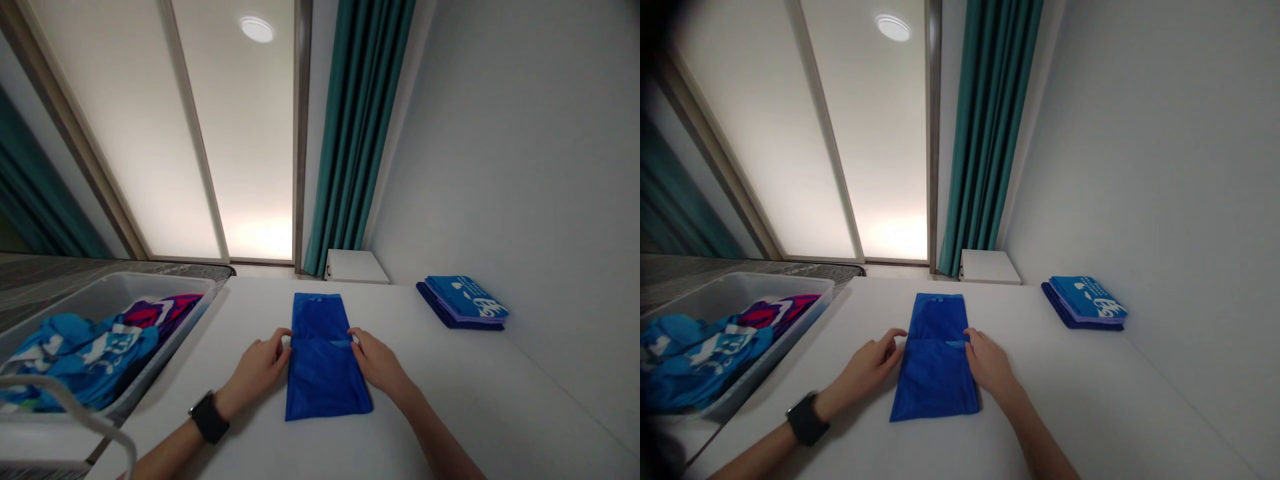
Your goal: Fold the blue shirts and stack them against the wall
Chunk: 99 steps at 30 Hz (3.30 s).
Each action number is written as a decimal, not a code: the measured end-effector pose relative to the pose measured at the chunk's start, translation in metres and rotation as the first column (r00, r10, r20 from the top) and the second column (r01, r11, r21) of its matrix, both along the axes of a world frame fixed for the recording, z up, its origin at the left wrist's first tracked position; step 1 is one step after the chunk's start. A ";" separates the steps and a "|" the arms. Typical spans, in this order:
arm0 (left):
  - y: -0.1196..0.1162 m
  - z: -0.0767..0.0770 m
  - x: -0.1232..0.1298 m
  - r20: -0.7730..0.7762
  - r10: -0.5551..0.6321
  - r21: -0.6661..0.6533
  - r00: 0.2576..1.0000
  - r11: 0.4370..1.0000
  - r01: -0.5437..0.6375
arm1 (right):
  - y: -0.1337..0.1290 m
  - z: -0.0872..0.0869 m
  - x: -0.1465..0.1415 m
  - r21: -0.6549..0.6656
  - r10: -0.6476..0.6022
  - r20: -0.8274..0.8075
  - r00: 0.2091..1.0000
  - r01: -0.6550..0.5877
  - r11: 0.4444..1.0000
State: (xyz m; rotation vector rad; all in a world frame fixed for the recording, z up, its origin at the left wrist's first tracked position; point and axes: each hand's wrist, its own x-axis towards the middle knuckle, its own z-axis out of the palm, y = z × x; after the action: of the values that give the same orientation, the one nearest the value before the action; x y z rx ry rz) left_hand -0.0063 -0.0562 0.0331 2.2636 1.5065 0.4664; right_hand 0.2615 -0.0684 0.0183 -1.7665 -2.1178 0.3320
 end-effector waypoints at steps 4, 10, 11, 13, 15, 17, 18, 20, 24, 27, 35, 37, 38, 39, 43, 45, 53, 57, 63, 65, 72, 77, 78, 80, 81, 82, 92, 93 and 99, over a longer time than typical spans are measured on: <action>0.021 -0.005 0.002 -0.027 -0.034 -0.008 0.999 0.999 0.034 | 0.012 -0.007 -0.010 0.010 -0.040 0.128 0.991 0.039 0.999; 0.021 -0.017 0.007 0.047 -0.021 0.012 0.999 1.000 0.020 | 0.004 -0.019 -0.020 0.114 -0.098 0.215 0.972 0.074 0.991; 0.021 -0.018 0.007 0.076 -0.021 0.008 0.997 1.000 0.021 | 0.003 -0.019 -0.021 0.116 -0.092 0.220 0.971 0.068 0.991; 0.020 -0.018 0.007 0.145 -0.026 0.005 0.989 1.000 0.025 | 0.003 -0.018 -0.020 0.120 -0.081 0.216 0.973 0.056 0.991; 0.020 -0.018 0.008 0.205 -0.022 0.004 0.978 1.000 0.022 | 0.004 -0.017 -0.019 0.126 -0.076 0.181 0.981 0.054 0.991; 0.021 -0.017 0.009 0.245 -0.017 -0.001 0.969 1.000 0.017 | 0.006 -0.016 -0.018 0.124 -0.069 0.128 0.989 0.053 0.991; 0.021 -0.017 0.009 0.256 -0.015 -0.006 0.967 1.000 0.017 | 0.007 -0.017 -0.017 0.117 -0.063 0.107 0.992 0.050 0.992; 0.023 -0.018 0.009 0.263 -0.020 -0.011 0.965 1.000 0.024 | 0.010 -0.019 -0.015 0.097 -0.048 0.093 0.995 0.039 0.995; 0.028 -0.026 0.009 0.205 -0.034 0.010 0.978 0.999 0.032 | 0.014 -0.025 -0.010 0.078 -0.045 0.069 0.997 0.039 0.996; 0.029 -0.030 0.007 0.156 -0.037 0.068 0.987 0.997 0.027 | 0.015 -0.026 -0.003 0.138 -0.051 0.054 0.997 0.043 0.989; -0.004 -0.024 0.029 -0.011 -0.179 0.421 0.984 0.891 0.167 | -0.006 -0.016 -0.028 0.407 -0.014 0.213 0.977 -0.076 0.910; -0.012 -0.033 0.035 -0.086 -0.236 0.440 0.968 0.863 0.249 | -0.012 -0.021 -0.039 0.380 0.053 0.219 0.974 -0.135 0.915; -0.014 -0.039 0.036 -0.125 -0.247 0.438 0.961 0.855 0.277 | -0.014 -0.025 -0.043 0.346 0.077 0.223 0.972 -0.153 0.926; -0.015 -0.044 0.036 -0.163 -0.249 0.430 0.955 0.853 0.295 | -0.016 -0.028 -0.044 0.302 0.097 0.228 0.969 -0.165 0.939; -0.012 -0.059 0.030 -0.266 -0.232 0.390 0.936 0.862 0.325 | -0.019 -0.034 -0.039 0.111 0.166 0.240 0.956 -0.197 0.974; -0.011 -0.061 0.028 -0.287 -0.217 0.394 0.933 0.861 0.322 | -0.020 -0.032 -0.037 0.056 0.185 0.237 0.954 -0.204 0.977; -0.007 -0.057 0.015 -0.300 -0.221 0.365 0.928 0.872 0.325 | -0.021 -0.018 -0.040 -0.072 0.184 0.219 0.958 -0.172 0.982; 0.019 -0.055 -0.014 -0.266 -0.121 0.324 0.956 0.923 0.207 | -0.021 -0.016 -0.040 -0.107 0.183 0.205 0.962 -0.164 0.981; 0.028 -0.039 -0.019 -0.188 -0.147 0.282 0.971 0.939 0.196 | -0.022 -0.013 -0.041 -0.137 0.176 0.207 0.962 -0.150 0.979; 0.019 -0.033 -0.006 -0.174 -0.248 0.289 0.953 0.912 0.290 | -0.022 -0.013 -0.040 -0.133 0.181 0.204 0.962 -0.156 0.979; 0.004 -0.038 0.015 -0.249 -0.270 0.235 0.930 0.915 0.328 | -0.021 -0.020 -0.040 -0.055 0.179 0.206 0.962 -0.172 0.984; 0.017 -0.044 0.001 -0.244 -0.248 0.275 0.938 0.909 0.312 | -0.022 -0.018 -0.038 -0.065 0.191 0.183 0.964 -0.182 0.981; 0.020 -0.043 -0.002 -0.243 -0.227 0.276 0.943 0.916 0.292 | -0.022 -0.018 -0.037 -0.070 0.191 0.176 0.966 -0.181 0.981; 0.022 -0.038 -0.008 -0.245 -0.200 0.277 0.949 0.923 0.266 | -0.021 -0.019 -0.034 -0.082 0.192 0.160 0.968 -0.180 0.980; 0.020 -0.034 -0.009 -0.246 -0.207 0.282 0.947 0.919 0.275 | -0.021 -0.019 -0.033 -0.089 0.192 0.150 0.970 -0.180 0.980; 0.017 -0.028 -0.009 -0.244 -0.234 0.293 0.941 0.907 0.301 | -0.020 -0.018 -0.031 -0.091 0.194 0.139 0.971 -0.183 0.979; -0.041 -0.006 0.021 -0.221 -0.596 0.433 0.772 0.649 0.625 | -0.060 -0.011 -0.021 0.303 0.389 0.081 0.918 -0.394 0.868; -0.041 -0.009 0.020 -0.241 -0.588 0.434 0.772 0.646 0.627 | -0.065 -0.013 -0.019 0.301 0.398 0.101 0.912 -0.409 0.861; -0.041 -0.018 0.013 -0.291 -0.583 0.435 0.758 0.625 0.648 | -0.073 -0.018 0.002 0.248 0.437 0.099 0.894 -0.448 0.859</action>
State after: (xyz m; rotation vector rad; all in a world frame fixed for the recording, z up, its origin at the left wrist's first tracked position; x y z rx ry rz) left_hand 0.0062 -0.0976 0.0155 3.0792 0.5530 0.5636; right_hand 0.2640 -0.1411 0.0006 -1.1334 -2.4541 0.1175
